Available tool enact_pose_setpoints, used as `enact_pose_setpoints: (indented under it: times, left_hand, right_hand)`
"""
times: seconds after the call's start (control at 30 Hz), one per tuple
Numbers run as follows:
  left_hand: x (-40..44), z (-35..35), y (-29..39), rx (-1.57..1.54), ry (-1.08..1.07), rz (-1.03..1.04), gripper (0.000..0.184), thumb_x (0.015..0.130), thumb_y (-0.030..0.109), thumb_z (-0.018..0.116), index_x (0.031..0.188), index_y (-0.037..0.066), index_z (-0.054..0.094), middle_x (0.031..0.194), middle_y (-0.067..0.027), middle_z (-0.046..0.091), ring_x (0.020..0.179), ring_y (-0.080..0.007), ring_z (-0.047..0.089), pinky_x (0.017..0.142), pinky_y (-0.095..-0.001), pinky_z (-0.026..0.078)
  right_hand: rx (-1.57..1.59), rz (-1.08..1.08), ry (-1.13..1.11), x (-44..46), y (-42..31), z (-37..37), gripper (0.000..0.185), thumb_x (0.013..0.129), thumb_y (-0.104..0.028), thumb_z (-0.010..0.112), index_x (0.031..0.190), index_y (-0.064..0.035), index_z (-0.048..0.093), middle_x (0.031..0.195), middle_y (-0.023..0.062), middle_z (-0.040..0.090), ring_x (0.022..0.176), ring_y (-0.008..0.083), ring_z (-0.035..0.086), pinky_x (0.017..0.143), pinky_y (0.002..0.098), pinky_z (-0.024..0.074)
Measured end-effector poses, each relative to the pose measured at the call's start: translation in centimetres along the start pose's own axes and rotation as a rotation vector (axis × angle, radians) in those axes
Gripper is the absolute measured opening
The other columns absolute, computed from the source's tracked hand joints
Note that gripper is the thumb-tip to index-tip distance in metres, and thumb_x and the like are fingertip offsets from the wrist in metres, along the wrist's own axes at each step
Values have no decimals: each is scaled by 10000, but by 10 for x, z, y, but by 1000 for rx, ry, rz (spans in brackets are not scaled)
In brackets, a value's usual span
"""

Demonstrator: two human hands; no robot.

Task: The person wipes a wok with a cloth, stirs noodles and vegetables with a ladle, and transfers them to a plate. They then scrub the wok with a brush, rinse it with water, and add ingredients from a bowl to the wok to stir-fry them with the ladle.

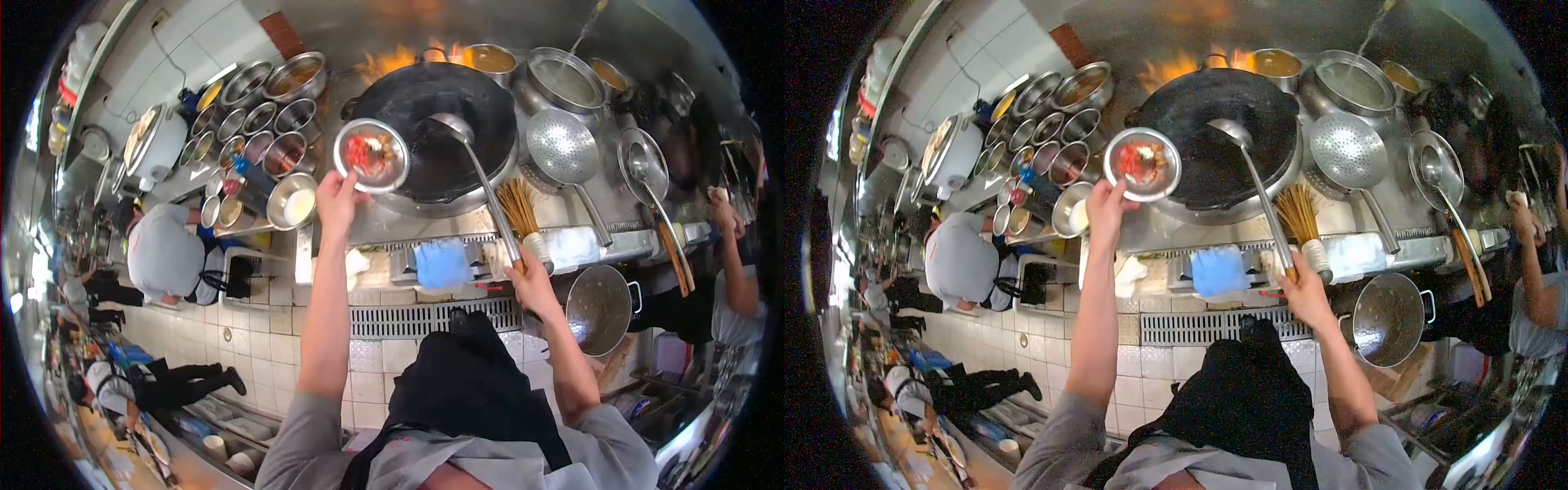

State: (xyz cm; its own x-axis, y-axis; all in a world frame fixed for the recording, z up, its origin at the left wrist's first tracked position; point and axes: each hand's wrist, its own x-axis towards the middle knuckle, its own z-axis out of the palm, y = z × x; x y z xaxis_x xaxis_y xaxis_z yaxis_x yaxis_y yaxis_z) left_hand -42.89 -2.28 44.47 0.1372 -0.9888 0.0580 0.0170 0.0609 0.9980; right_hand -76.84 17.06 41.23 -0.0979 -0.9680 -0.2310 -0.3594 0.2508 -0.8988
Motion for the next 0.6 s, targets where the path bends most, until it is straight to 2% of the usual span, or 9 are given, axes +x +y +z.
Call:
enact_pose_setpoints:
  times: [0.03, 0.13, 0.17, 0.23, 0.27, 0.4, 0.5, 0.53, 0.6]
  left_hand:
    - [24, 20, -5, 158, 4, 48, 188, 910, 136, 604, 814, -18, 555, 736, -77, 611, 643, -130, 620, 526, -265, 517]
    - [58, 85, -23, 818, 34, 391, 138, 860, 88, 534, 813, -35, 577, 694, -231, 600, 651, -354, 634, 630, -426, 517]
    - [71, 98, -53, 1021, 44, 546, 142, 849, 69, 495, 827, -34, 591, 724, -265, 600, 688, -413, 626, 660, -469, 511]
    - [84, 113, -85, 1171, -68, 584, 166, 828, 68, 481, 820, -28, 617, 796, -277, 617, 739, -440, 621, 690, -497, 506]
    - [92, 119, -87, 1158, -64, 566, 166, 833, 80, 485, 802, -28, 607, 765, -280, 611, 735, -445, 616, 687, -510, 496]
    - [95, 127, -58, 1082, 32, 539, 150, 822, 97, 543, 736, -19, 588, 698, -269, 601, 721, -445, 614, 665, -510, 486]
    - [78, 127, -49, 1008, -143, 544, 146, 810, 97, 570, 735, -27, 574, 699, -267, 603, 737, -441, 611, 659, -502, 483]
    - [83, 116, -53, 948, -114, 553, 160, 800, 92, 569, 736, -54, 576, 714, -297, 586, 733, -484, 584, 662, -525, 468]
    - [85, 98, -46, 744, -38, 274, 191, 826, 100, 605, 706, -44, 570, 643, -224, 602, 643, -355, 658, 592, -426, 499]
  right_hand:
    - [-6, -61, 21, -2, 10, -3, 507, 868, -88, 586, 1322, 57, 414, 1012, 176, 635, 818, 222, 608, 772, 330, 480]
    - [-98, -275, 101, -4, 39, -3, 530, 879, -66, 594, 1365, 10, 397, 920, 85, 617, 772, 116, 586, 674, 250, 491]
    - [-51, -177, 82, -7, 38, -4, 524, 875, -73, 592, 1354, 21, 401, 909, 140, 619, 772, 161, 601, 700, 281, 490]
    - [41, 6, 38, -12, 23, -3, 514, 867, -86, 587, 1331, 43, 408, 889, 250, 622, 770, 250, 632, 751, 342, 489]
    - [12, -138, 106, -10, 29, 1, 517, 867, -86, 585, 1336, 35, 404, 793, 253, 593, 696, 241, 617, 687, 340, 486]
    - [95, -60, 48, -6, 24, -1, 525, 858, -84, 592, 1345, 4, 416, 759, 217, 575, 632, 213, 555, 650, 324, 473]
    - [106, 46, 1, -7, 13, -7, 530, 854, -76, 597, 1347, -2, 419, 758, 176, 593, 629, 214, 547, 645, 301, 464]
    - [130, 35, -30, -12, 4, -13, 534, 859, -77, 595, 1357, -7, 414, 732, 150, 590, 595, 198, 540, 607, 291, 460]
    - [174, 6, -88, -19, -21, -28, 543, 869, -79, 590, 1375, -19, 405, 681, 97, 582, 529, 168, 526, 532, 272, 451]
